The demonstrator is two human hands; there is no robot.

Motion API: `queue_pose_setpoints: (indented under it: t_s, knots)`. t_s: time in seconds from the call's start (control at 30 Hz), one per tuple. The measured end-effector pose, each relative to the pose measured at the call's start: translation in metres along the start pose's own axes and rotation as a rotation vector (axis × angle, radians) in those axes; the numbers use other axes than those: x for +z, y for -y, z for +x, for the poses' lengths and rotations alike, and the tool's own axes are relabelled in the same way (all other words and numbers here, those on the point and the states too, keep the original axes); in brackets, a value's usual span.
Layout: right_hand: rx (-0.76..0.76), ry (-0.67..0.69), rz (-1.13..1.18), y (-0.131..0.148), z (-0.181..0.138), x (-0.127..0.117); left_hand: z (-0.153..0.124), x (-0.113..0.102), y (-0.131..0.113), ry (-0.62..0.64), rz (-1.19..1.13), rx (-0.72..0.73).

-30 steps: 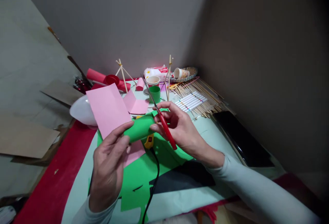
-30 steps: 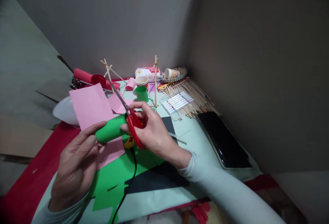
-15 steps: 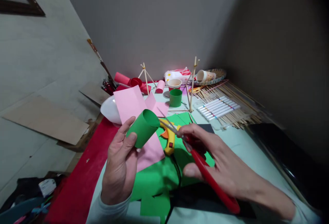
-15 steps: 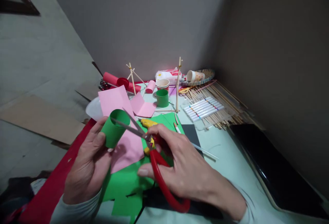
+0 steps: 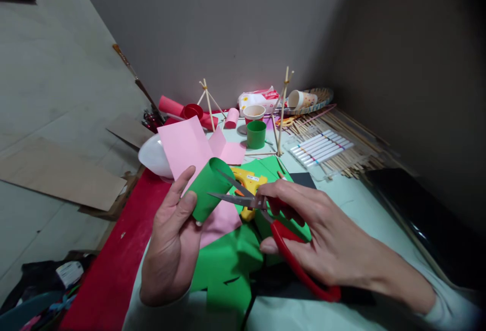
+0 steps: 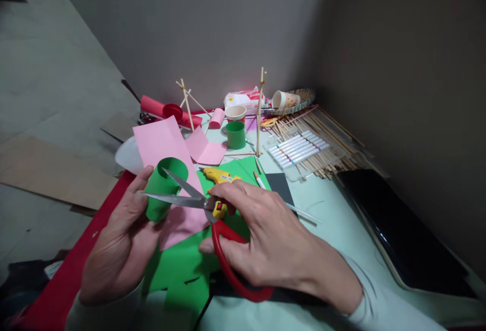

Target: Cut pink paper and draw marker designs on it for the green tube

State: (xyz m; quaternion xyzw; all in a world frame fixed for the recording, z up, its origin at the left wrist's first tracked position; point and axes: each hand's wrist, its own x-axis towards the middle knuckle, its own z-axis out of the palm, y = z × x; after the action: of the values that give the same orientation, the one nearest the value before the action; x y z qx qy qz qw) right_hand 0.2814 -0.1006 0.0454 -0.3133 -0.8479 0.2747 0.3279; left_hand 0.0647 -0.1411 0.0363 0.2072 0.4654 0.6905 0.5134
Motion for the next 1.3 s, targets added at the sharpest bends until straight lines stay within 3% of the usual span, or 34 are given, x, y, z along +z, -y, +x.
queue_pose_setpoints:
  t_s: [0.43,0.57,0.67,0.77,1.0,1.17,1.23,1.3]
  knots:
    - [0.026,0.054,0.04,0.001,0.001,0.002,-0.002,0.0,0.006,0.088,0.032,-0.039]
    - [0.11,-0.073,0.176,-0.003,0.001,0.007,-0.003,0.001,0.01,0.072,0.033,-0.076]
    - [0.248,-0.17,0.467,-0.005,0.003,0.015,-0.006,0.005,0.014,0.086,0.041,-0.124]
    - [0.278,-0.237,0.722,-0.006,0.006,0.025,-0.01,0.01,0.02,0.132,0.079,-0.177]
    - [0.205,-0.417,0.774,-0.014,0.007,0.035,-0.019,0.018,0.03,0.149,0.214,-0.234]
    - [0.197,-0.436,0.806,-0.018,0.007,0.032,-0.019,0.011,0.027,0.096,0.399,-0.079]
    - [0.197,-0.408,0.808,-0.017,0.006,0.032,-0.019,0.01,0.024,0.123,0.461,0.005]
    - [0.206,-0.362,0.792,-0.014,0.005,0.032,-0.021,0.011,0.023,0.189,0.454,-0.012]
